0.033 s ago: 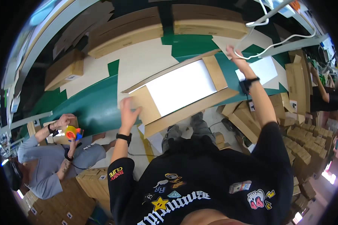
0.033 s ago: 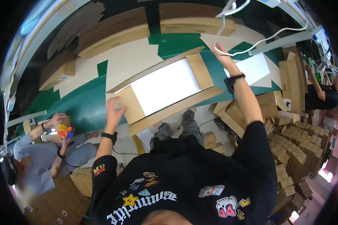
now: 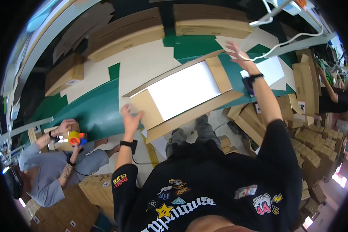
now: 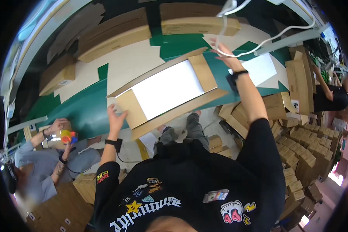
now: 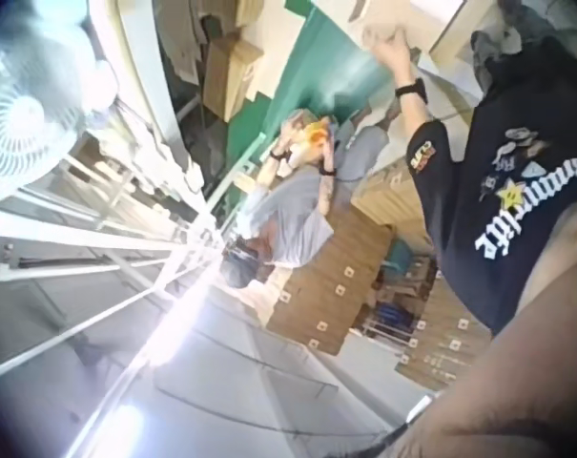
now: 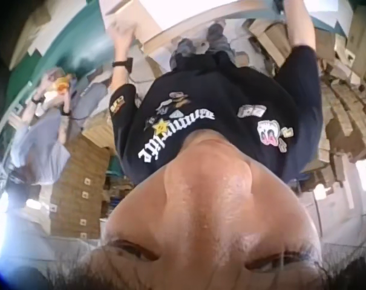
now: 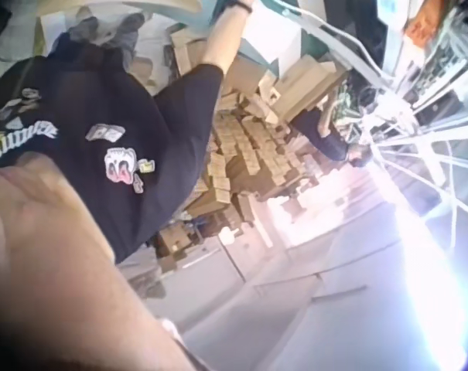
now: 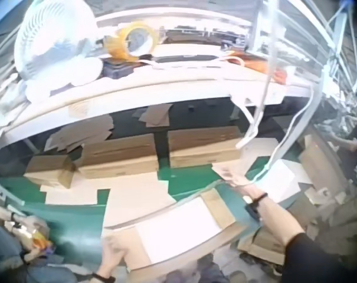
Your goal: Packing items into boxes and sealing them with tape on an assembly line.
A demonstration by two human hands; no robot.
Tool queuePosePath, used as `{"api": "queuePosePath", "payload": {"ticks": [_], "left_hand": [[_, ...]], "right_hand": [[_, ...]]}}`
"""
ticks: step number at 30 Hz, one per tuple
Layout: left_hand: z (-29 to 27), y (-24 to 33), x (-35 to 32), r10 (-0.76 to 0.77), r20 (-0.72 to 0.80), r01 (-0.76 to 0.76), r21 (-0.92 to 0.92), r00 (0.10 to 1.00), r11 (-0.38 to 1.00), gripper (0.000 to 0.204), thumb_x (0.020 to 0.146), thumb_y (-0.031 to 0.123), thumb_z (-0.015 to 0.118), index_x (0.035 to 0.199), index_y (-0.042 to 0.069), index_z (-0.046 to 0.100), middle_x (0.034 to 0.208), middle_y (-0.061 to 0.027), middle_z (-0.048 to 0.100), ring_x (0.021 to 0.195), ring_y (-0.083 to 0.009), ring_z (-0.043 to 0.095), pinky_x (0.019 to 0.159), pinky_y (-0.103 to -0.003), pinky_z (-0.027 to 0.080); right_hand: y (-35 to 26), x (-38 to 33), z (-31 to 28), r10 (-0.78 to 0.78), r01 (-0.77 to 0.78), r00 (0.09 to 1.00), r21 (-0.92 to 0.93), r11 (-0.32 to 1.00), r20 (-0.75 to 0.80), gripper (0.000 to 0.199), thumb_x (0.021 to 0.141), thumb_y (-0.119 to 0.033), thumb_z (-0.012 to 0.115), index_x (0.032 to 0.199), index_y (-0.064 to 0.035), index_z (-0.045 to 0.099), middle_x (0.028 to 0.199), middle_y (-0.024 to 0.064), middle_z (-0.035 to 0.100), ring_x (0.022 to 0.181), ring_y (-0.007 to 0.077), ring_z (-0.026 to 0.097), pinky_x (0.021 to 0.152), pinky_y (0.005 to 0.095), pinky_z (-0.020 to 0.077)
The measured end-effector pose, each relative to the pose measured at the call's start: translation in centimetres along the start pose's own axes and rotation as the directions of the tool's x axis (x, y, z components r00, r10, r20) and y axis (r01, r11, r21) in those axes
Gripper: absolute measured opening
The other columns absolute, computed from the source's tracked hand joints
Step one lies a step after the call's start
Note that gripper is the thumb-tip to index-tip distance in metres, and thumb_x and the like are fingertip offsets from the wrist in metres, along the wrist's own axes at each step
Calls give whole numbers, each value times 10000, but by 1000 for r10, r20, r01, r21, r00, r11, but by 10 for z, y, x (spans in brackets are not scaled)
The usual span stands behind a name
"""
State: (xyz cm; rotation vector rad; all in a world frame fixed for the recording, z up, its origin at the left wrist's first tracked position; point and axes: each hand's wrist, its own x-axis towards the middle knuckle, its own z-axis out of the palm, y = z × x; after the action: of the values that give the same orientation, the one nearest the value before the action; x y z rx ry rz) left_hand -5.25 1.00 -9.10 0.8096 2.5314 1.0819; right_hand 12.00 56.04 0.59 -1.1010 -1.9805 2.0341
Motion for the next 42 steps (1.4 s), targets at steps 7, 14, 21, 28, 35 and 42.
{"api": "queuePosePath", "payload": {"ticks": [7,14,21,28,35,42], "left_hand": [[-7,61,-97,-389,541,599,-800,746,36,758,955,618,311,1473,67,267,1500,-114,327,1331,-250,367,1056,-411,320],[73,84,-79,-604,-346,154,-767,718,623,724,970,588,299,1439,37,295,1468,-161,341,1336,-269,342,1087,-402,279],[95,82,85,-267,-548,481,294,792,826,775,888,602,482,1407,38,365,1374,-262,376,1232,-423,364,1009,-526,298],[166,176,139,226,168,-277,709,960,649,726,931,539,416,1481,89,267,1522,-289,151,1420,-406,154,1118,-561,135],[198,219,32,335,493,-549,396,803,736,807,924,508,435,1467,-38,194,1527,-280,140,1434,-393,119,1149,-506,115],[160,208,19,313,580,-542,275,752,794,838,887,508,508,1458,-37,227,1520,-288,151,1426,-407,137,1153,-482,128]], "right_hand": [[28,1,5,37,96,910,-299,950,412,284,874,-122,589,1152,-152,636,1318,71,522,1298,197,384,1054,359,329],[55,-7,15,-226,431,902,-802,414,368,722,735,-239,741,1377,-153,423,1424,176,382,1355,325,318,1105,398,283],[109,-111,5,-190,179,979,-730,659,68,642,638,-342,828,1105,-70,480,1027,175,523,967,366,547,832,430,459],[160,-206,12,215,-276,960,-497,823,-177,562,787,-483,680,1080,-15,580,1064,248,589,992,396,577,820,460,475],[196,-83,-120,-120,-625,624,-585,517,-772,435,860,-433,558,861,-12,671,812,166,675,832,353,646,926,545,379],[71,-97,86,-138,158,986,262,952,-91,298,960,-237,574,1115,16,596,916,3,636,822,66,534,743,246,474]]}}
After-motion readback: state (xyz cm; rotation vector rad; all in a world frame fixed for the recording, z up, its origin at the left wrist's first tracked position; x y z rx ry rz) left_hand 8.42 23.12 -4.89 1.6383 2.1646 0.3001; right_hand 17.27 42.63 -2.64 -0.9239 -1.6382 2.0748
